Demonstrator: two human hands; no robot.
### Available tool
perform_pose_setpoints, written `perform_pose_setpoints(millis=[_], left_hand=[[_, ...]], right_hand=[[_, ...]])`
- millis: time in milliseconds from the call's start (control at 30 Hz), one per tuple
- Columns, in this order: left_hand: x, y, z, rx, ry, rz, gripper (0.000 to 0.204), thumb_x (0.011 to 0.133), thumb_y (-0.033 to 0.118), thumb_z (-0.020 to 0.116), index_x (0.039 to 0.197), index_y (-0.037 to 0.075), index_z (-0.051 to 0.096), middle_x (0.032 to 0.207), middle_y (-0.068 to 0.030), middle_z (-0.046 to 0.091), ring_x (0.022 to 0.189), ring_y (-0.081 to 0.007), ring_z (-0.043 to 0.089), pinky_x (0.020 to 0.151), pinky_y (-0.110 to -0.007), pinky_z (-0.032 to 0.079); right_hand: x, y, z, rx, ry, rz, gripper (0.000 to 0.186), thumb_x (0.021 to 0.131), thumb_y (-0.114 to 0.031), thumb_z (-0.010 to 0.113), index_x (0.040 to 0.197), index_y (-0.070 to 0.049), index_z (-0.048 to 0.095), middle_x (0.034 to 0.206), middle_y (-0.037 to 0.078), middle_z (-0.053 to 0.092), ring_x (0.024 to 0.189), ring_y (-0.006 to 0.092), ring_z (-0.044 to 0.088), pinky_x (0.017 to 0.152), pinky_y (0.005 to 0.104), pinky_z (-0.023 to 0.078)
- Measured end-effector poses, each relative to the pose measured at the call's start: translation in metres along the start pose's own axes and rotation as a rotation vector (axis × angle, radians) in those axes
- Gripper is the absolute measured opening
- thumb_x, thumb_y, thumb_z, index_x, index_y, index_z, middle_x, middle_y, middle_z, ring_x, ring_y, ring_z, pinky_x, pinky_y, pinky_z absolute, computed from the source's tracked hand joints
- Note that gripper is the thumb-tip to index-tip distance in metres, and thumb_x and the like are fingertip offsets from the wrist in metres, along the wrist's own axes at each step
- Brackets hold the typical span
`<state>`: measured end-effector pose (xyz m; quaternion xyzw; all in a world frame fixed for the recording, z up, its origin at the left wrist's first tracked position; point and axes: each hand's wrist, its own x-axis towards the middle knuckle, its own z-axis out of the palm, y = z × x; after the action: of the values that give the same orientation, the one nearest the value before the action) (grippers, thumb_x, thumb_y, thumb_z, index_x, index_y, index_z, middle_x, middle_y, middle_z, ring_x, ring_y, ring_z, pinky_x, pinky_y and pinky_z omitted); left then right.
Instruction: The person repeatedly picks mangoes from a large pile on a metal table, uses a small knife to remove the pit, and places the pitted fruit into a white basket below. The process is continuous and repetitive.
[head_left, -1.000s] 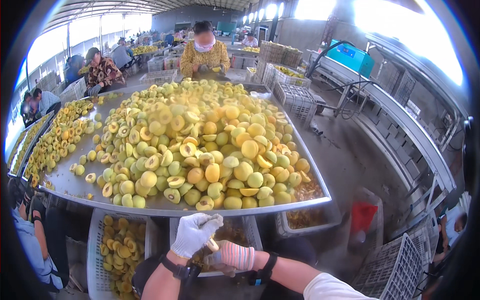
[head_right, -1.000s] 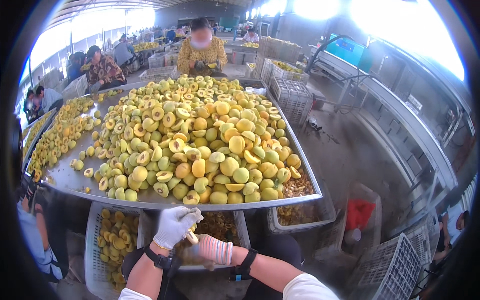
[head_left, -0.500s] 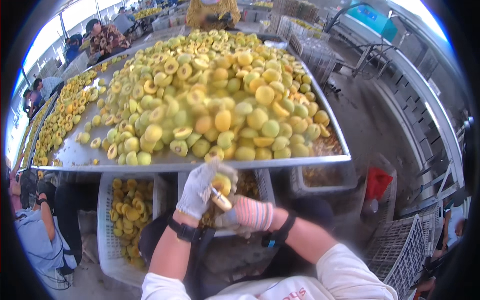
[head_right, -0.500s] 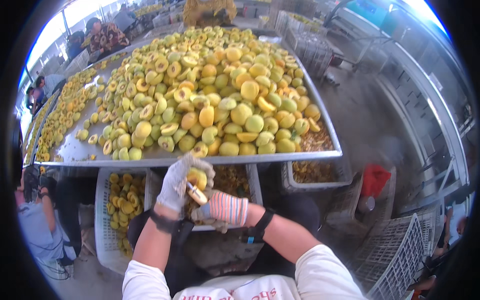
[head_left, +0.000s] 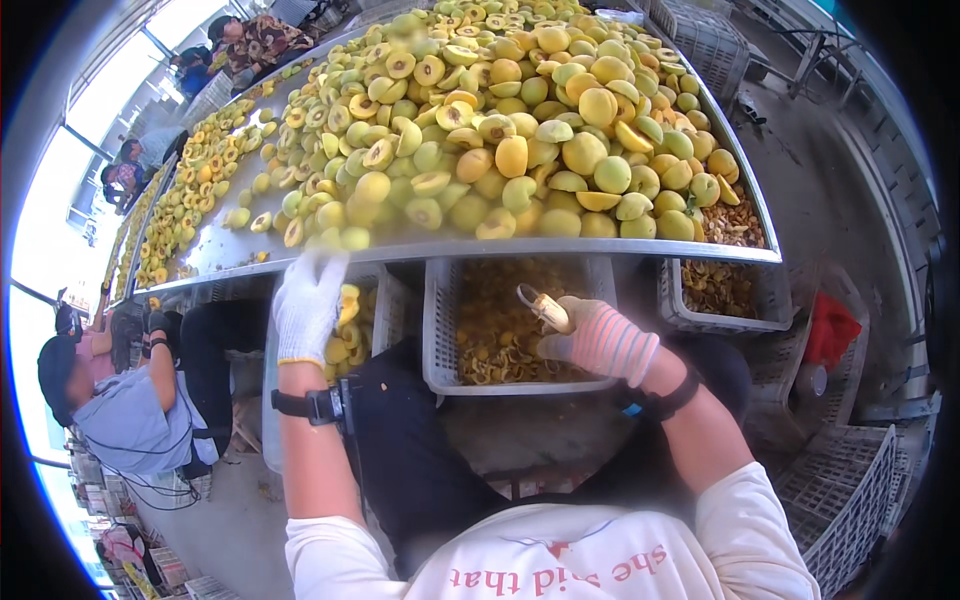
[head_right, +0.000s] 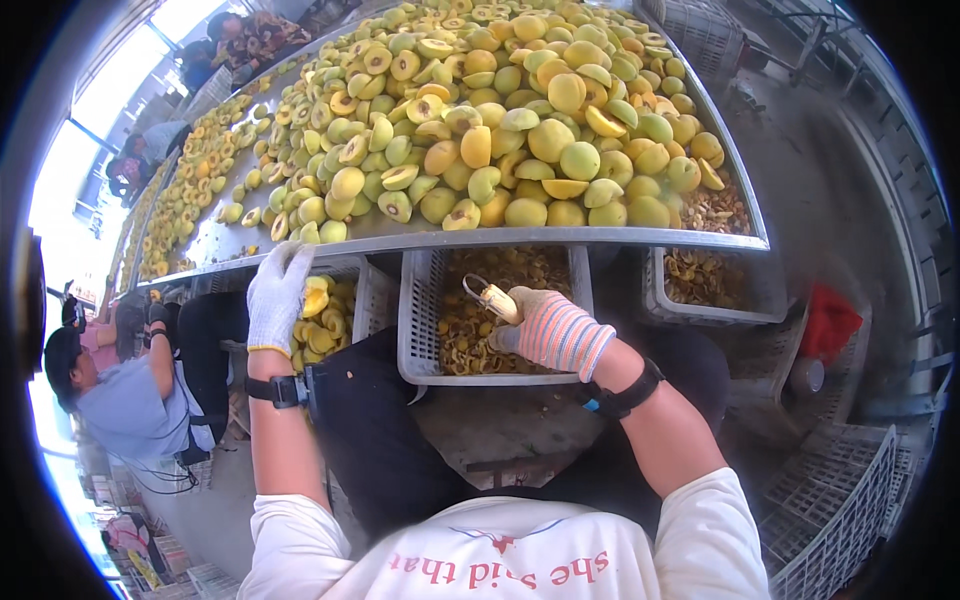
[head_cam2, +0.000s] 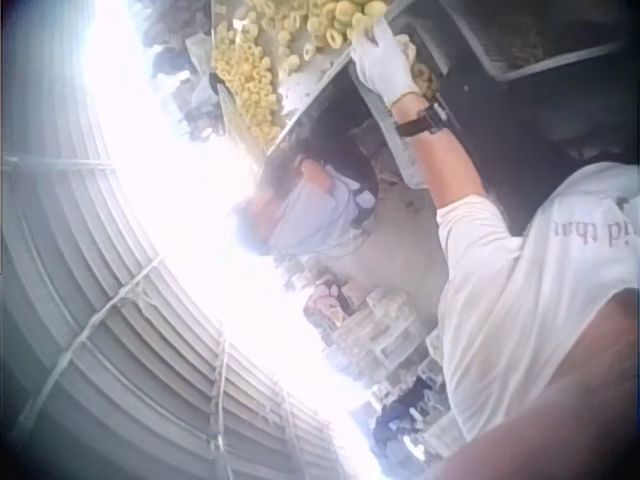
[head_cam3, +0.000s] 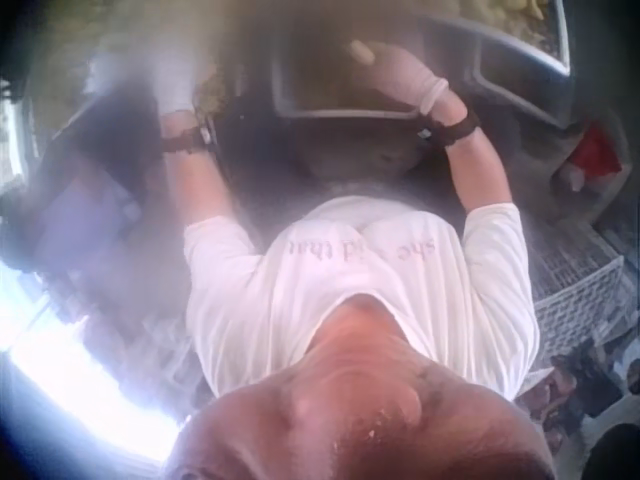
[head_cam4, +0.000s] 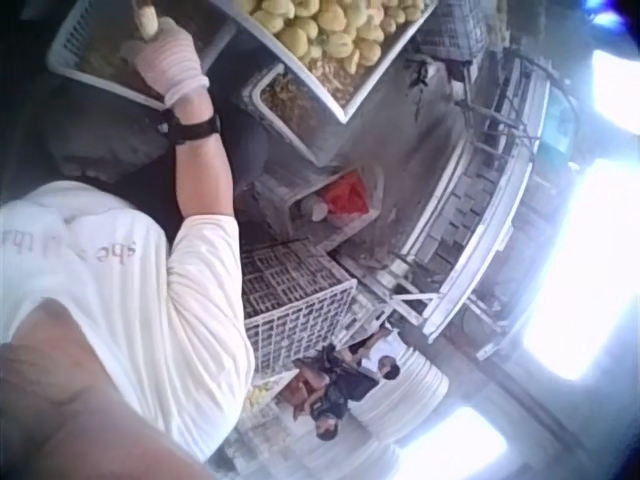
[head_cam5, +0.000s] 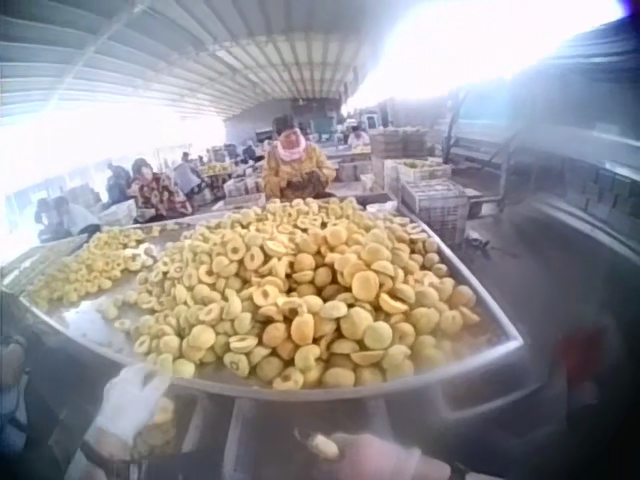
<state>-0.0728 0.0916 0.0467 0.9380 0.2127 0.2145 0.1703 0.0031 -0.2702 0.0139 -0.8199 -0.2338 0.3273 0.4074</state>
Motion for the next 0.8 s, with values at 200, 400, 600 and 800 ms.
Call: perform_pose_setpoints(millis=[200,400,600,800], left_hand=[[0.067,0.039,0.074,-0.211,-0.271,-0.178,0.064,0.087,0.039,0.075,0.133,-0.002,0.058,0.104,-0.015,0.071,0.075,-0.015,0.064,0.069,-0.031,0.052],[0.07,0.088,0.111,-0.165,-0.483,-0.19,0.064,0.076,0.05,0.077,0.111,-0.003,0.069,0.092,-0.0187,0.073,0.09,-0.0289,0.071,0.083,-0.039,0.054],[0.044,0.087,0.095,-0.744,-0.373,-0.277,0.053,0.08,0.036,0.08,0.111,-0.004,0.066,0.096,-0.0132,0.071,0.084,-0.0172,0.065,0.077,-0.03,0.052],[-0.017,0.115,0.06,-1.9,-0.525,-0.272,0.039,0.098,0.021,0.067,0.128,-0.002,0.059,0.117,-0.0168,0.066,0.103,-0.0246,0.068,0.087,-0.04,0.06]], right_hand=[[0.004,-0.016,0.01,-0.061,0.039,-0.087,0.041,0.086,-0.033,0.077,0.112,-0.004,0.063,0.081,0.019,0.069,0.073,0.0358,0.067,0.069,0.043,0.053],[0.012,-0.001,0.008,0.053,0.119,-0.041,0.039,0.087,-0.034,0.075,0.109,-0.004,0.063,0.08,0.019,0.068,0.072,0.0371,0.067,0.069,0.0438,0.052],[0.029,-0.02,0.016,0.184,0.192,-0.126,0.036,0.087,-0.029,0.076,0.107,-0.003,0.062,0.091,0.019,0.068,0.084,0.0382,0.064,0.078,0.0419,0.051],[0.054,-0.032,0.053,0.091,0.169,-0.19,0.043,0.086,-0.034,0.078,0.109,-0.002,0.062,0.093,0.021,0.07,0.088,0.0411,0.066,0.078,0.0436,0.053]])
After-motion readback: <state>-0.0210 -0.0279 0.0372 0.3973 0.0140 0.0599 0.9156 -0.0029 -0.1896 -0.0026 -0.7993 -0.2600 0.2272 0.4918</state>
